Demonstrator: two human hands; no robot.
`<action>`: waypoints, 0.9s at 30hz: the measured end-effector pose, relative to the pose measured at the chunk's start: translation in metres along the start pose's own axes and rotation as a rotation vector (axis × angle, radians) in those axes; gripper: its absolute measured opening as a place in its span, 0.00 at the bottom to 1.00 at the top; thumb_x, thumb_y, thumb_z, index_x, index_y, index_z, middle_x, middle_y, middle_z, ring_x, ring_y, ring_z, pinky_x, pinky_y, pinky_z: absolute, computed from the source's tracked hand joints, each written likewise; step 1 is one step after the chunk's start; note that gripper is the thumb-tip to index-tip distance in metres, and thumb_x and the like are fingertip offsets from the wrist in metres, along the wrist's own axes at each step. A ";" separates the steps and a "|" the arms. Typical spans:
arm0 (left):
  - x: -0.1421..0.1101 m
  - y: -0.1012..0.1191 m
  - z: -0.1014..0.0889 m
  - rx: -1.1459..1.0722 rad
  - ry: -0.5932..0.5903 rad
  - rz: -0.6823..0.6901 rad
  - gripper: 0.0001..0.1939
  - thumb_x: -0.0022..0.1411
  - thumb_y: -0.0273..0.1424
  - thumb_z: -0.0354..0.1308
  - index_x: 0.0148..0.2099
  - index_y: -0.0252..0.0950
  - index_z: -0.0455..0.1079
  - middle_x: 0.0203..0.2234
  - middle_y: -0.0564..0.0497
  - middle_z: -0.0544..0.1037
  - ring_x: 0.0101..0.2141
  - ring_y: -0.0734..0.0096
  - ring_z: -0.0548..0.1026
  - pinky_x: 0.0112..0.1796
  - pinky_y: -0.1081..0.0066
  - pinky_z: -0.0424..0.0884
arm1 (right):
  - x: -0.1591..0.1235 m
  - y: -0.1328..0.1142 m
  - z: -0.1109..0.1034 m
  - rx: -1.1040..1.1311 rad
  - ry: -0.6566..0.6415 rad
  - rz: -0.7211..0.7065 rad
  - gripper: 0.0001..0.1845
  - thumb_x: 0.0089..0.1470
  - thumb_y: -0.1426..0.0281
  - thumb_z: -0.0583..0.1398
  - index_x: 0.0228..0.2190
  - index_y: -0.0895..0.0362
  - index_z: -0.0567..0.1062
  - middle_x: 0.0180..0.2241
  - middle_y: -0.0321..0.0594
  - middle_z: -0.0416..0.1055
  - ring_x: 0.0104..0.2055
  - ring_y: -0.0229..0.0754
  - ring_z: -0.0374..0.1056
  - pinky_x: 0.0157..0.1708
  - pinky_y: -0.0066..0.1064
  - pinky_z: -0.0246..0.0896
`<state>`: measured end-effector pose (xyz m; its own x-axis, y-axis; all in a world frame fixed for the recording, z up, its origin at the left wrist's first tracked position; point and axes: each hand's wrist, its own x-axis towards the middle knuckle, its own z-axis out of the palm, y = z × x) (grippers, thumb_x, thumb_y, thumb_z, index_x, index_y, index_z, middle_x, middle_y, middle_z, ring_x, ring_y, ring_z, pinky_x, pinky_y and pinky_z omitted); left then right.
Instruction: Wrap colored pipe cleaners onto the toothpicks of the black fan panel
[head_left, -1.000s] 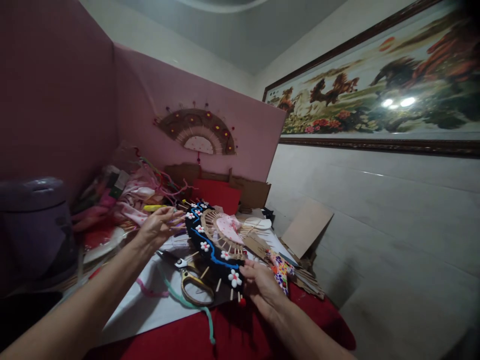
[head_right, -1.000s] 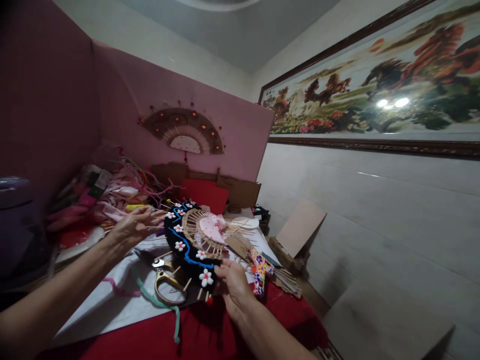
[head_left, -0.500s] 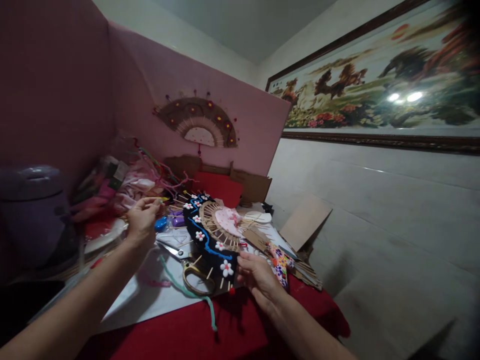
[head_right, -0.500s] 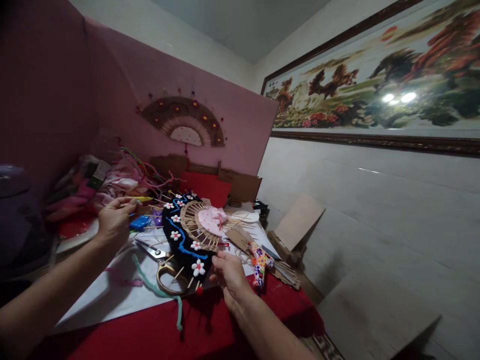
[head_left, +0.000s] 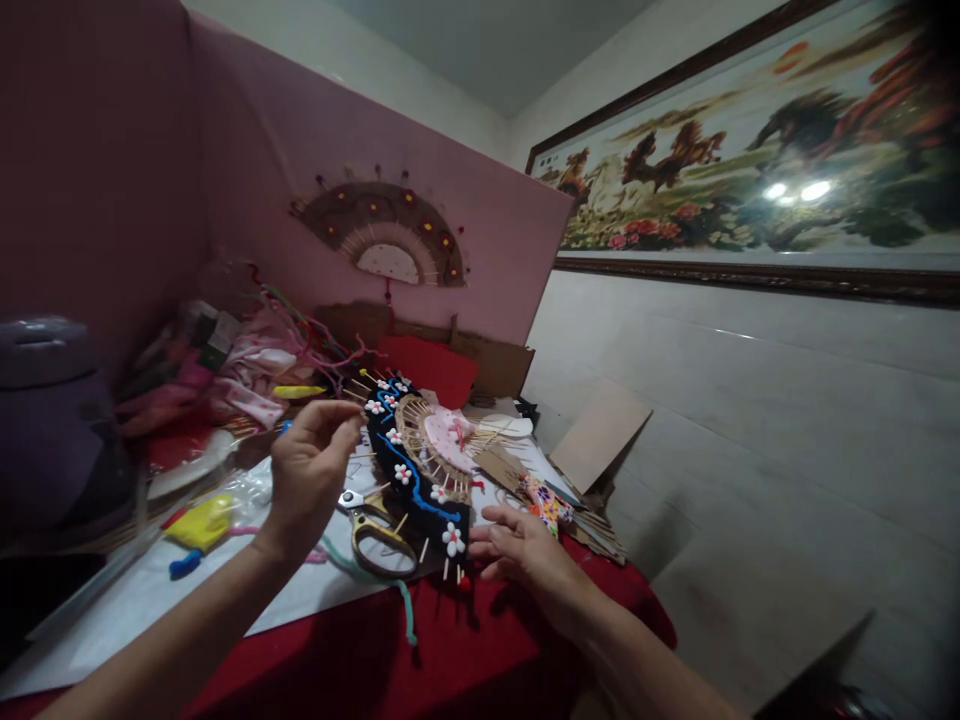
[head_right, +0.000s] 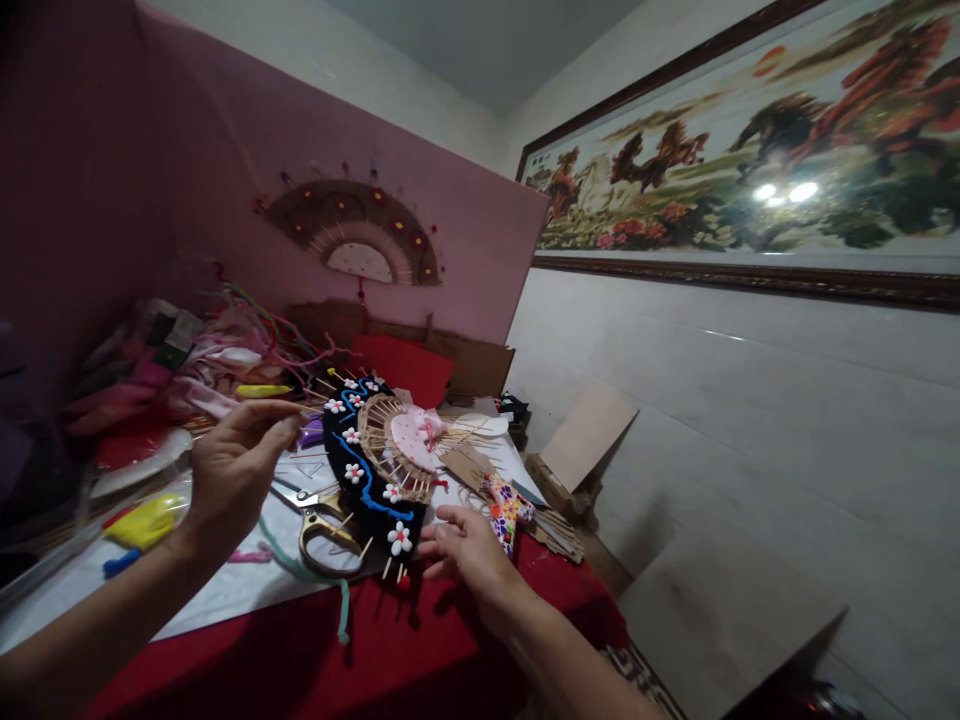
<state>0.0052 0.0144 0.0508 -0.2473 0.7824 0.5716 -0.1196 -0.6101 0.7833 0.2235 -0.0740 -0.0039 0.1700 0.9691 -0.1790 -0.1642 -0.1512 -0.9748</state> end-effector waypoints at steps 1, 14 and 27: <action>-0.006 -0.002 0.000 0.021 -0.030 -0.011 0.04 0.50 0.29 0.59 0.33 0.37 0.71 0.24 0.55 0.72 0.27 0.72 0.68 0.28 0.75 0.64 | 0.001 0.000 0.000 -0.015 -0.011 0.009 0.23 0.38 0.66 0.67 0.37 0.61 0.69 0.32 0.44 0.72 0.30 0.42 0.71 0.21 0.27 0.66; -0.019 -0.004 -0.020 0.260 0.057 0.297 0.05 0.54 0.30 0.58 0.36 0.39 0.70 0.31 0.53 0.73 0.34 0.67 0.71 0.40 0.69 0.66 | 0.024 -0.010 0.066 0.255 -0.154 0.037 0.13 0.35 0.77 0.66 0.27 0.63 0.70 0.22 0.35 0.69 0.20 0.30 0.63 0.16 0.18 0.56; -0.032 -0.002 -0.030 0.331 -0.039 0.270 0.04 0.55 0.29 0.57 0.34 0.39 0.72 0.30 0.52 0.75 0.33 0.67 0.71 0.38 0.71 0.66 | 0.024 0.015 0.062 0.207 -0.202 0.054 0.19 0.38 0.62 0.69 0.24 0.63 0.69 0.19 0.36 0.69 0.18 0.32 0.65 0.13 0.19 0.56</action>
<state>-0.0156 -0.0133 0.0242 -0.1899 0.6085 0.7705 0.2611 -0.7252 0.6371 0.1651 -0.0407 -0.0142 -0.0375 0.9831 -0.1795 -0.3661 -0.1806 -0.9129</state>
